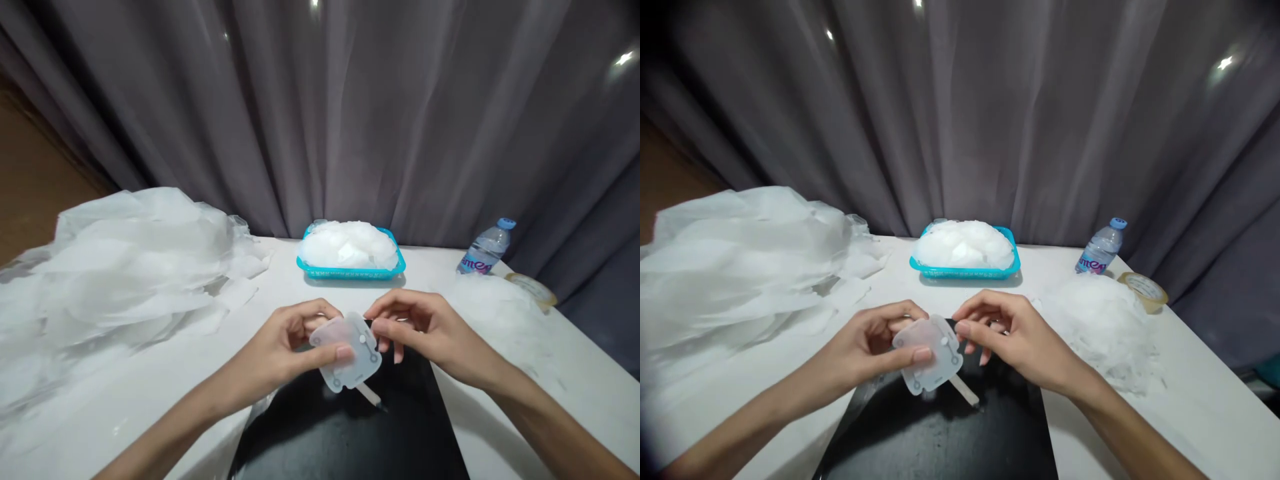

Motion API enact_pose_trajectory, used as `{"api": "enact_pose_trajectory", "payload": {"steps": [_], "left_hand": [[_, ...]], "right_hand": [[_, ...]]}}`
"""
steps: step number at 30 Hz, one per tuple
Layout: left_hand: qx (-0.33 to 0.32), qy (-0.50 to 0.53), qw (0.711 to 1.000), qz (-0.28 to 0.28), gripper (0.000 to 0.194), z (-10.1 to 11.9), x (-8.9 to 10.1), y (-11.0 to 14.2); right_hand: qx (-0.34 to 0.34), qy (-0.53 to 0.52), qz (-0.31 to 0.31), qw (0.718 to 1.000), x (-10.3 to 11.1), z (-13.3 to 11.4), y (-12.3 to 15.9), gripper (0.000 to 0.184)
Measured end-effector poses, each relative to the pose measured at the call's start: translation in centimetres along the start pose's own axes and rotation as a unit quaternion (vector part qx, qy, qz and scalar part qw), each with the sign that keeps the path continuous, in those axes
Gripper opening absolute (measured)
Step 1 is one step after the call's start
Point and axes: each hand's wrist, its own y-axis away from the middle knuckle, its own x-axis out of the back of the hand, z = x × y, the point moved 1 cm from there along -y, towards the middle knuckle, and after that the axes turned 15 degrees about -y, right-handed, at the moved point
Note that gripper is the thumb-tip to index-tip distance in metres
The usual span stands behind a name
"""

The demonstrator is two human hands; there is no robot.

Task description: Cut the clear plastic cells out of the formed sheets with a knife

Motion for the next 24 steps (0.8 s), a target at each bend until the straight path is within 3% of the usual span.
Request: {"api": "enact_pose_trajectory", "payload": {"steps": [3, 8, 13, 24], "left_hand": [[0.020, 0.008, 0.999, 0.028, 0.022, -1.2, -1.7, 1.0], [0.015, 0.016, 0.997, 0.081, 0.034, -0.5, -2.6, 1.1], [-0.003, 0.067, 0.997, 0.046, 0.024, 0.7, -2.8, 0.9], [-0.005, 0.072, 0.997, 0.026, 0.020, 0.4, -3.1, 1.2]], "right_hand": [[-0.007, -0.012, -0.014, 1.000, -0.8, 0.3, 0.6, 0.027], [-0.038, 0.042, -0.028, 0.998, -1.1, -1.5, 1.6, 0.033], [-0.006, 0.090, 0.002, 0.996, -0.7, -1.8, 2.1, 0.009], [-0.005, 0.097, 0.005, 0.995, -0.4, -2.5, 2.2, 0.010]]}}
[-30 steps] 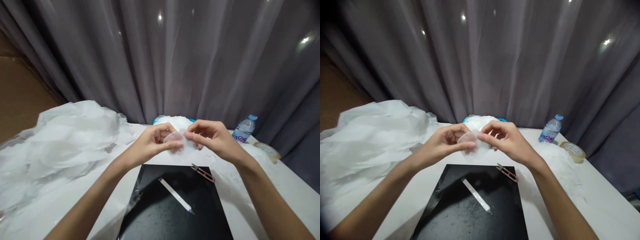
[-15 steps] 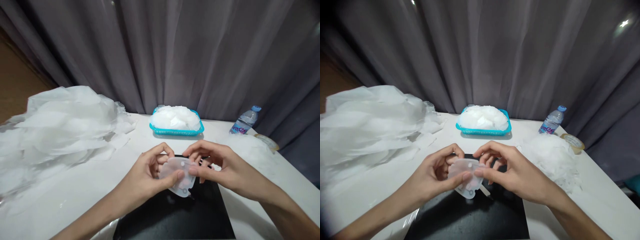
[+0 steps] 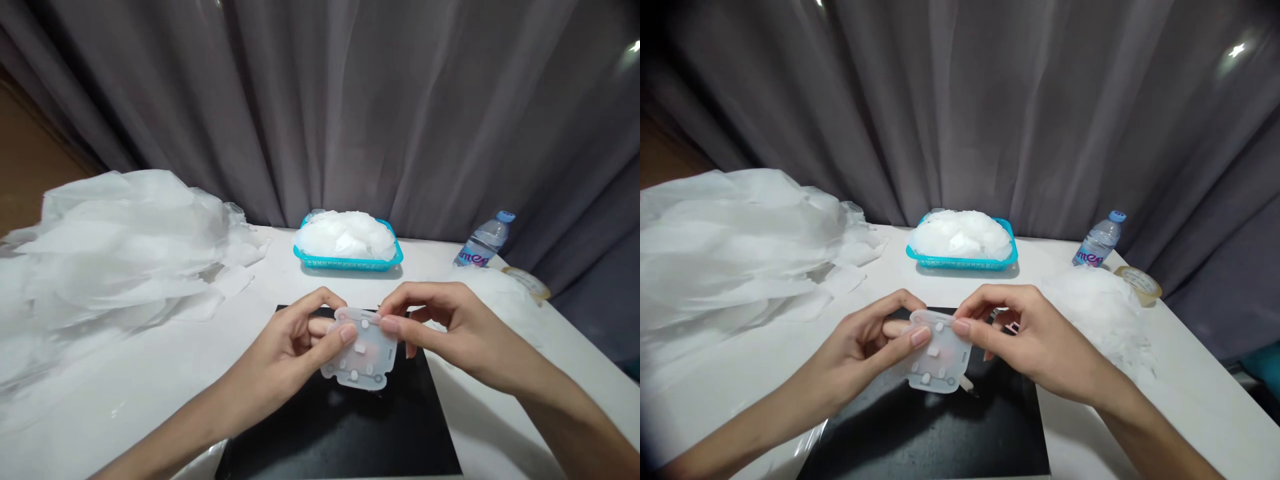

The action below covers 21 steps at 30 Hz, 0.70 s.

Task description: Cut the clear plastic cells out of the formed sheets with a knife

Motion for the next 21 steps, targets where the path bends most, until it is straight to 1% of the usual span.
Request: {"api": "enact_pose_trajectory", "payload": {"steps": [6, 10, 12, 14, 15, 17, 19, 20, 21], "left_hand": [[-0.007, -0.010, 1.000, 0.010, 0.020, 0.0, 0.0, -0.1], [-0.011, -0.013, 1.000, 0.013, 0.019, 0.1, 0.0, 0.0], [-0.013, -0.018, 1.000, 0.013, 0.017, 0.1, 0.0, 0.0], [-0.020, -0.028, 0.999, 0.012, 0.017, 0.0, 0.1, -0.2], [-0.025, -0.035, 0.999, 0.011, 0.018, -0.1, 0.1, -0.3], [-0.025, -0.046, 0.999, 0.012, 0.021, -0.3, 0.1, -0.5], [-0.002, -0.049, 0.999, 0.021, 0.028, -0.7, -0.1, -0.6], [0.015, -0.048, 0.998, 0.023, 0.031, -0.8, -0.2, -0.6], [0.028, -0.052, 0.998, 0.022, 0.035, -1.0, -0.3, -0.5]], "right_hand": [[-0.005, 0.024, 0.005, 1.000, 0.4, 0.4, 0.0, 0.012], [0.002, 0.014, 0.007, 1.000, 0.3, 0.2, 0.1, 0.012], [0.002, 0.001, -0.007, 1.000, 0.2, 0.2, 0.1, 0.013], [0.010, -0.023, -0.042, 0.999, -0.1, 0.3, 0.1, 0.017], [0.024, -0.031, -0.050, 0.998, -0.2, 0.5, 0.0, 0.020], [0.077, -0.007, -0.036, 0.996, -0.4, 1.1, -0.3, 0.021], [0.135, 0.065, -0.010, 0.989, -0.5, 1.9, -0.7, 0.032], [0.157, 0.103, -0.003, 0.982, -0.6, 2.4, -0.9, 0.034], [0.173, 0.134, -0.002, 0.976, -0.7, 2.7, -1.0, 0.030]]}}
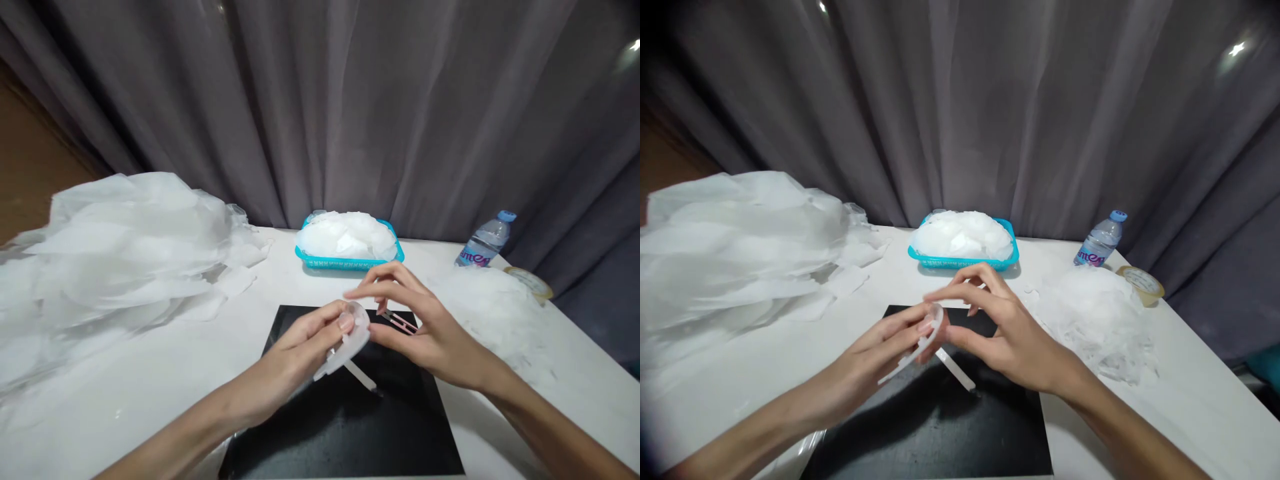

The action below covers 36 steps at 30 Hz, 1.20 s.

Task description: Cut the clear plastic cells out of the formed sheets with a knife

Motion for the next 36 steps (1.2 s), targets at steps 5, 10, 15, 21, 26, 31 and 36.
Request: {"api": "enact_pose_trajectory", "payload": {"steps": [5, 10, 15, 21, 26, 31, 36], "left_hand": [[0.000, -0.087, 0.995, 0.044, 0.041, 0.3, 0.1, 0.5], [-0.059, -0.149, 0.985, 0.060, 0.030, 1.7, 0.7, 0.9], [-0.083, -0.177, 0.974, 0.110, 0.018, 1.5, 0.9, 0.6], [-0.063, -0.063, 0.991, 0.100, 0.024, 1.4, 0.7, 0.4], [-0.047, 0.000, 0.997, 0.066, 0.018, 1.8, 0.3, 0.7], [-0.038, 0.016, 0.998, 0.057, 0.018, 1.8, 0.1, 0.8], [-0.037, 0.033, 0.997, 0.051, 0.018, 1.8, -0.2, 0.9]], "right_hand": [[0.013, 0.024, 0.040, 0.999, -0.5, 0.2, -0.1, 0.006], [-0.028, 0.003, 0.041, 0.999, -0.7, -0.7, 0.3, 0.014], [-0.043, -0.019, 0.047, 0.998, -0.5, -1.5, 0.4, 0.012], [-0.099, -0.070, 0.062, 0.991, 0.3, -2.2, -0.1, 0.016], [-0.100, -0.104, 0.061, 0.988, 0.4, -1.9, -0.2, 0.013], [-0.103, -0.092, 0.059, 0.989, 0.4, -2.0, -0.2, 0.015], [-0.136, -0.079, 0.049, 0.986, 0.5, -2.1, -0.1, 0.017]]}}
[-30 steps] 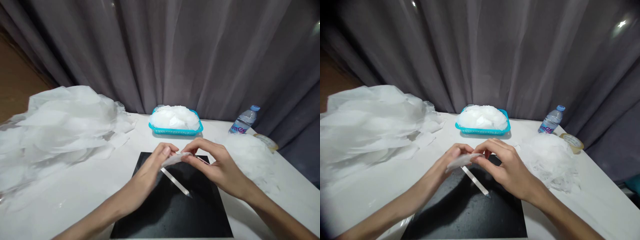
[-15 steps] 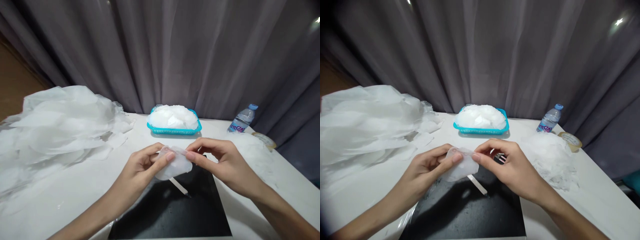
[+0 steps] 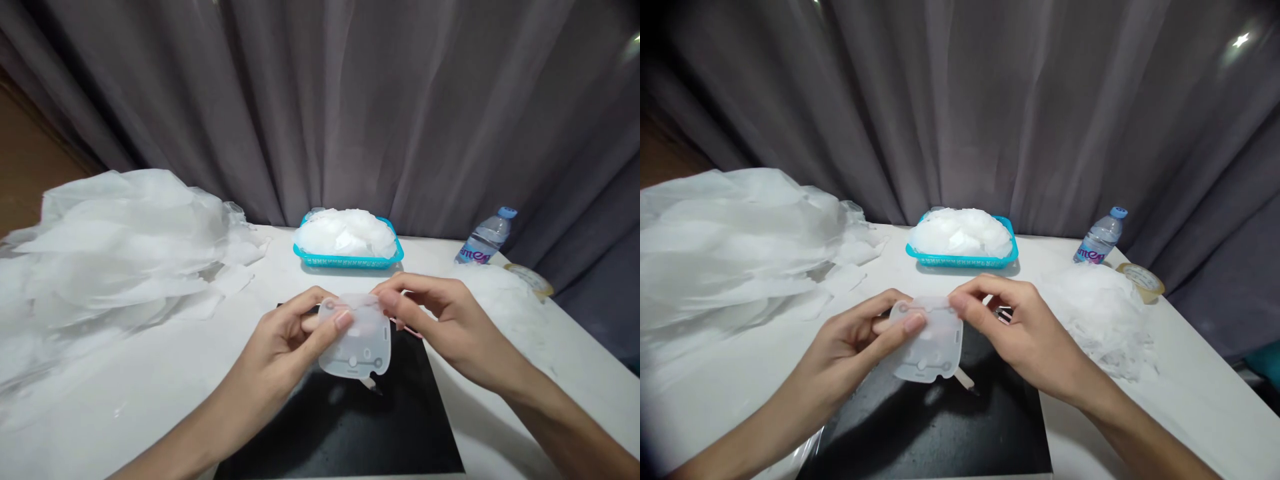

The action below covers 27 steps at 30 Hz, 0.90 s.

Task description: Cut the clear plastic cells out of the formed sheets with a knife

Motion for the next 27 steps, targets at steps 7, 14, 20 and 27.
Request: {"api": "enact_pose_trajectory", "payload": {"steps": [7, 14, 20, 27], "left_hand": [[-0.007, 0.012, 1.000, 0.014, 0.022, -1.3, 0.7, -0.4], [0.017, -0.011, 0.999, -0.040, 0.023, -1.4, 0.7, -0.6], [-0.007, -0.044, 0.999, 0.013, 0.016, -1.3, 0.8, -0.5], [0.012, -0.063, 0.998, 0.003, 0.019, -0.8, 0.6, -0.3]], "right_hand": [[-0.034, 0.016, -0.021, 0.999, 0.2, 0.0, 0.0, 0.014], [0.036, 0.011, -0.066, 0.997, -0.6, 0.1, 0.1, 0.009], [-0.016, 0.023, -0.047, 0.998, 0.2, -0.2, 0.2, 0.005], [-0.018, 0.026, -0.024, 0.999, 0.5, -0.2, 0.2, 0.006]]}}
